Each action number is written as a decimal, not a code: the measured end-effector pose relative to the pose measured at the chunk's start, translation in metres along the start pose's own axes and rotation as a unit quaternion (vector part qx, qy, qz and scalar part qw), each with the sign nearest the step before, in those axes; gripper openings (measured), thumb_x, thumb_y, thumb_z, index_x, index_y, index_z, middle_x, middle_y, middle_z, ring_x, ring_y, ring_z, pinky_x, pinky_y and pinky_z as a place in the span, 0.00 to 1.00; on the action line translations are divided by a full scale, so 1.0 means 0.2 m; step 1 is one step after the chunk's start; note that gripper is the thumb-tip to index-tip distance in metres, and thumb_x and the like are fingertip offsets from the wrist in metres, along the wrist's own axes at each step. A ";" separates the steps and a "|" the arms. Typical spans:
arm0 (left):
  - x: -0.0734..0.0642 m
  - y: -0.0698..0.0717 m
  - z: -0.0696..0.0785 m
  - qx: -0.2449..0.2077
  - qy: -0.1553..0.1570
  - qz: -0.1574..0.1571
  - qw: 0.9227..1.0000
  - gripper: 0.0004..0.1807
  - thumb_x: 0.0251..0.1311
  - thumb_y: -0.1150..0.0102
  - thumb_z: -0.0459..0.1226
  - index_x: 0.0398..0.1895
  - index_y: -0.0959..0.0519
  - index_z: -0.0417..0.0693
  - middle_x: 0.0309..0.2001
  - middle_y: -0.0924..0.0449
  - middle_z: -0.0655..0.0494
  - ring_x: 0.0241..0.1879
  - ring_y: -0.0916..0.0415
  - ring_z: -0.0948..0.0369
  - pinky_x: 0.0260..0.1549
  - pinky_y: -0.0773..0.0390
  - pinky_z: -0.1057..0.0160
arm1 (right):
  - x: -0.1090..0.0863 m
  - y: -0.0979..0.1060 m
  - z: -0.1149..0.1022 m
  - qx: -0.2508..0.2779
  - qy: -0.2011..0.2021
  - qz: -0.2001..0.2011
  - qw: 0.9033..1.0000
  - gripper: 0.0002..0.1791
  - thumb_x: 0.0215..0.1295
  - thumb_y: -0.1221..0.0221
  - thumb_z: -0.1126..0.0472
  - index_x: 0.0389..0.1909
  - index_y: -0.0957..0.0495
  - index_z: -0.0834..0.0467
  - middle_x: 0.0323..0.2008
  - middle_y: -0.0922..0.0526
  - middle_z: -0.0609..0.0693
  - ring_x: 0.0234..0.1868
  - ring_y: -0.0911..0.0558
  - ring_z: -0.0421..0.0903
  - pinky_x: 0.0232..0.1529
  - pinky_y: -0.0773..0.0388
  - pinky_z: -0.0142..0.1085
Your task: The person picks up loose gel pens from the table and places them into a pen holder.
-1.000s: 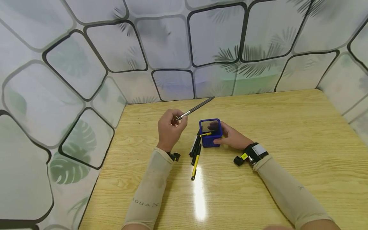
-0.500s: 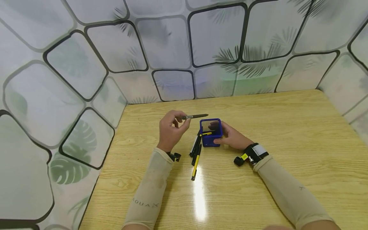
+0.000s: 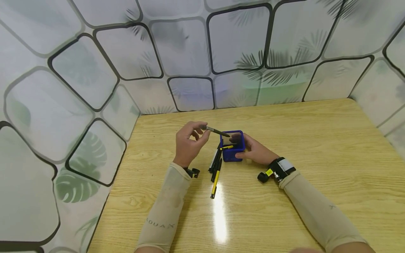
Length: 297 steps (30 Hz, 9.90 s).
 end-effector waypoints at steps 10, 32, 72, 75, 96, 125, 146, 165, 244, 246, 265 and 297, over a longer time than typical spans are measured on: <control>0.00 -0.01 -0.01 0.008 0.000 -0.010 1.000 0.11 0.63 0.30 0.30 0.48 0.14 0.45 0.41 0.16 0.50 0.34 0.20 0.57 0.26 0.21 0.63 | 0.00 0.00 0.00 -0.002 0.001 0.000 1.000 0.45 0.69 0.32 0.61 0.80 0.45 0.58 0.77 0.38 0.58 0.79 0.42 0.59 0.77 0.51 0.61; 0.00 -0.03 -0.01 0.014 0.012 -0.030 0.999 0.16 0.68 0.33 0.33 0.57 0.17 0.44 0.43 0.16 0.51 0.36 0.18 0.58 0.30 0.19 0.63 | -0.01 0.00 0.00 -0.010 -0.004 0.001 1.000 0.45 0.69 0.31 0.58 0.80 0.45 0.55 0.76 0.36 0.54 0.79 0.40 0.56 0.78 0.50 0.59; -0.30 -0.24 -0.36 0.238 0.318 -0.457 0.796 0.17 0.71 0.39 0.54 0.36 0.12 0.53 0.30 0.17 0.60 0.22 0.30 0.63 0.27 0.28 0.60 | 0.00 0.01 0.02 -0.012 -0.011 0.006 1.000 0.45 0.68 0.31 0.61 0.80 0.45 0.53 0.77 0.36 0.55 0.79 0.41 0.57 0.78 0.51 0.58; -0.33 -0.24 -0.38 0.229 0.335 -0.476 0.780 0.18 0.70 0.39 0.55 0.38 0.11 0.53 0.27 0.19 0.61 0.20 0.33 0.63 0.25 0.31 0.61 | -0.01 0.01 0.03 -0.012 -0.013 0.007 1.000 0.45 0.68 0.31 0.60 0.80 0.45 0.53 0.77 0.36 0.55 0.79 0.41 0.56 0.78 0.51 0.59; -0.34 -0.27 -0.39 0.216 0.321 -0.495 0.778 0.24 0.70 0.35 0.50 0.14 0.21 0.54 0.12 0.41 0.65 0.14 0.45 0.66 0.18 0.41 0.64 | 0.00 0.01 0.02 -0.006 -0.003 0.005 1.000 0.46 0.67 0.30 0.61 0.80 0.46 0.56 0.76 0.36 0.58 0.79 0.41 0.59 0.77 0.51 0.60; -0.37 -0.28 -0.45 0.192 0.338 -0.483 0.785 0.23 0.69 0.36 0.50 0.15 0.22 0.55 0.13 0.38 0.64 0.15 0.43 0.65 0.19 0.39 0.64 | -0.01 0.01 0.03 -0.012 -0.016 0.008 1.000 0.45 0.68 0.31 0.60 0.80 0.45 0.50 0.77 0.36 0.55 0.79 0.41 0.57 0.78 0.53 0.61; -0.37 -0.27 -0.44 0.199 0.346 -0.475 0.784 0.23 0.69 0.36 0.50 0.15 0.23 0.56 0.14 0.37 0.64 0.15 0.42 0.65 0.19 0.38 0.64 | -0.01 0.00 0.02 -0.015 -0.009 0.003 1.000 0.44 0.70 0.33 0.61 0.80 0.46 0.51 0.77 0.37 0.55 0.79 0.42 0.58 0.77 0.54 0.61; -0.39 -0.27 -0.46 0.206 0.343 -0.461 0.792 0.15 0.72 0.41 0.50 0.29 0.18 0.53 0.25 0.19 0.58 0.20 0.33 0.62 0.22 0.32 0.61 | 0.00 -0.01 0.04 -0.018 -0.002 0.001 1.000 0.45 0.72 0.35 0.59 0.82 0.50 0.51 0.81 0.43 0.53 0.82 0.47 0.56 0.78 0.56 0.59; -0.04 -0.09 -0.13 0.139 0.102 -0.169 0.970 0.15 0.83 0.58 0.46 0.57 0.27 0.47 0.39 0.27 0.56 0.28 0.34 0.62 0.28 0.28 0.59 | 0.00 0.01 0.02 -0.001 -0.001 0.015 1.000 0.44 0.71 0.34 0.61 0.81 0.48 0.53 0.78 0.39 0.55 0.80 0.44 0.56 0.78 0.54 0.58; -0.05 -0.10 -0.13 0.141 0.102 -0.186 0.967 0.14 0.82 0.54 0.45 0.57 0.26 0.47 0.42 0.25 0.57 0.32 0.30 0.63 0.32 0.26 0.60 | 0.00 0.01 0.01 0.003 -0.002 0.013 1.000 0.44 0.71 0.34 0.61 0.81 0.48 0.53 0.79 0.40 0.55 0.80 0.44 0.57 0.78 0.54 0.60; -0.04 -0.11 -0.09 0.122 0.097 -0.188 0.970 0.15 0.73 0.37 0.38 0.57 0.24 0.44 0.49 0.21 0.53 0.44 0.21 0.53 0.42 0.19 0.59 | -0.01 0.01 0.01 0.001 -0.001 0.013 1.000 0.44 0.71 0.34 0.60 0.81 0.48 0.54 0.78 0.39 0.53 0.81 0.44 0.55 0.78 0.55 0.60; -0.03 -0.08 -0.06 0.125 0.081 -0.161 0.976 0.14 0.71 0.36 0.39 0.55 0.24 0.48 0.39 0.20 0.50 0.29 0.28 0.62 0.30 0.24 0.61 | -0.01 0.02 0.01 -0.004 -0.002 0.015 1.000 0.44 0.70 0.33 0.58 0.80 0.46 0.54 0.78 0.38 0.55 0.80 0.43 0.56 0.78 0.53 0.60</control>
Point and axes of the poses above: each hand's wrist, its own x-axis towards the middle knuckle, its own y-axis out of the back of the hand, z = x × y, the point moved 7 cm from there along x, towards the middle knuckle
